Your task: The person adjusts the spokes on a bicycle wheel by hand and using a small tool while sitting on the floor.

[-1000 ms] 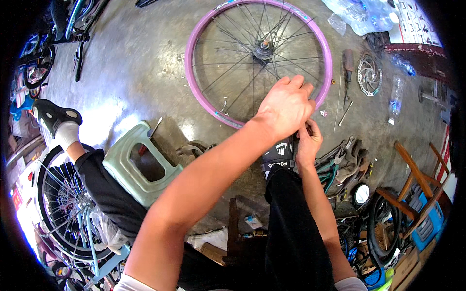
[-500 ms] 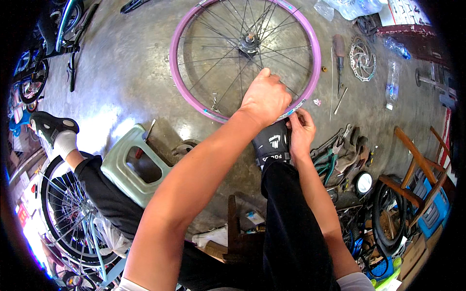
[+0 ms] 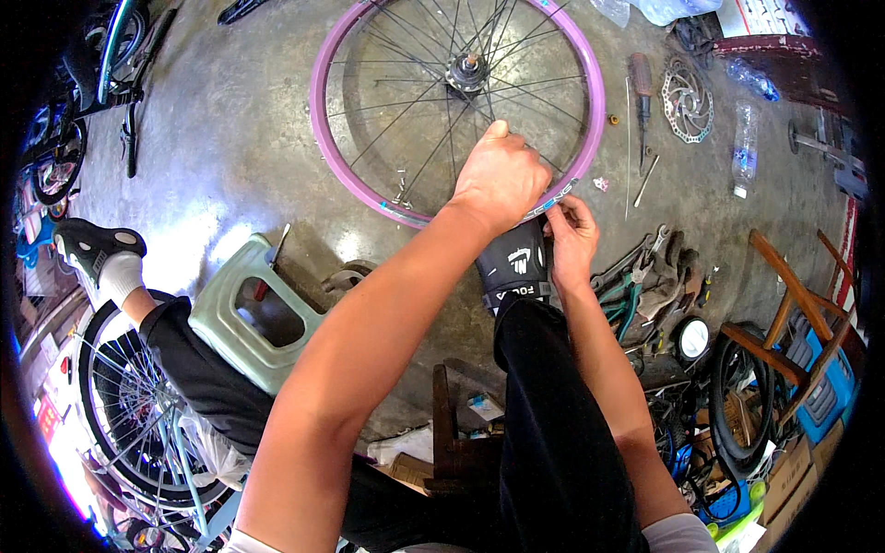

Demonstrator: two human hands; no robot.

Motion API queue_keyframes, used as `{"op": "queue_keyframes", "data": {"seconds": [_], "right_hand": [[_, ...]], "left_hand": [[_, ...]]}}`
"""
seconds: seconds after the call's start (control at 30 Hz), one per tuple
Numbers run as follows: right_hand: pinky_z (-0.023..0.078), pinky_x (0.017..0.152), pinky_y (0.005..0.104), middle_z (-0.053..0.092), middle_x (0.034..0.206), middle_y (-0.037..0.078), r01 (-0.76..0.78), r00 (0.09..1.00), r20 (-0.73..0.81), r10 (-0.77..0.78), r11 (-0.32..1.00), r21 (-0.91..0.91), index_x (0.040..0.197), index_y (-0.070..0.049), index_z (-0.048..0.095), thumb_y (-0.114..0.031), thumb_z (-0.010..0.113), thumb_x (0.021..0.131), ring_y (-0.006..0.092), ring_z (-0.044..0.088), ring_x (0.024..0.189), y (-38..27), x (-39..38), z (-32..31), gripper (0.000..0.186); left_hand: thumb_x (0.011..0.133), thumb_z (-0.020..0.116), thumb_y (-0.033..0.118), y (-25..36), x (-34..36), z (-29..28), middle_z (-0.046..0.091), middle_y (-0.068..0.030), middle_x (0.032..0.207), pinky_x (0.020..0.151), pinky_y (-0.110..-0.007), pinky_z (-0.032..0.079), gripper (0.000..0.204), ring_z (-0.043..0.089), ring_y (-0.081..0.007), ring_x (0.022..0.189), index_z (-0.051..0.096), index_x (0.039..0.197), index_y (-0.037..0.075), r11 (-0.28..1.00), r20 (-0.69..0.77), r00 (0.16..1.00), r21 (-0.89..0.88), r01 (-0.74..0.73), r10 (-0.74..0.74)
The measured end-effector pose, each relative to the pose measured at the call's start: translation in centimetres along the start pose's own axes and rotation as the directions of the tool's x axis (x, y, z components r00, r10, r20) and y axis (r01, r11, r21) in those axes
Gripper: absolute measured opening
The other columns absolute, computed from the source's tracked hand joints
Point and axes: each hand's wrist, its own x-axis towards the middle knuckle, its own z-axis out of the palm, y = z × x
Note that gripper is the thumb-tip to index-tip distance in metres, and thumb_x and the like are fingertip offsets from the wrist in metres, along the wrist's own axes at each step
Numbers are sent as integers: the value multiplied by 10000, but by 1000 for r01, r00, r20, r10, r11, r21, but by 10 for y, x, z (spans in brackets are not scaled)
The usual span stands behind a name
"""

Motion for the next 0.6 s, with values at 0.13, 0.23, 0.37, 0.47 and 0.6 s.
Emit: {"op": "queue_keyframes", "data": {"seconds": [0.13, 0.23, 0.37, 0.47, 0.6], "right_hand": [[449, 623, 224, 611, 818, -24, -10, 1000, 0, 10, 1000, 2, 1074, -11, 688, -34, 708, 967, 68, 538, 689, -2, 0, 2, 111], [452, 620, 223, 614, 821, -21, 1, 1000, 6, -1, 1000, 21, 1065, -11, 688, -32, 712, 966, 69, 540, 684, -1, 0, 3, 104], [455, 616, 226, 620, 823, -19, 10, 1000, 8, -11, 999, 41, 1056, -9, 689, -35, 718, 964, 70, 544, 679, 0, 1, 3, 100], [457, 623, 224, 628, 825, -20, 26, 1000, 9, -27, 999, 41, 1057, -12, 691, -41, 724, 962, 67, 547, 690, 4, 2, -1, 105], [457, 631, 223, 639, 830, -19, 8, 1000, 0, -8, 1000, -8, 1061, -14, 695, -39, 722, 960, 63, 547, 702, -1, -1, 3, 107]], "left_hand": [[890, 634, 227, 0, 1, 0, 726, 12, 901, 940, -397, 419, 127, 681, -179, 955, 758, 875, 208, 1000, -9, 1000, -10, 12, -13], [887, 635, 228, 0, 2, 0, 726, 11, 898, 938, -401, 418, 125, 682, -180, 951, 757, 873, 207, 1000, -9, 1000, -15, 13, -13], [887, 634, 227, 0, 1, -1, 726, 9, 896, 939, -405, 417, 129, 680, -181, 952, 761, 883, 207, 1000, -3, 1000, -11, 9, -9], [886, 635, 223, 1, 2, 1, 726, 7, 898, 943, -404, 416, 130, 679, -182, 953, 763, 883, 201, 1000, -21, 1000, -19, 10, -10], [887, 633, 216, 0, 1, 2, 728, 6, 897, 948, -402, 415, 131, 678, -184, 954, 761, 872, 195, 999, -24, 1000, -36, 17, -18]]}}
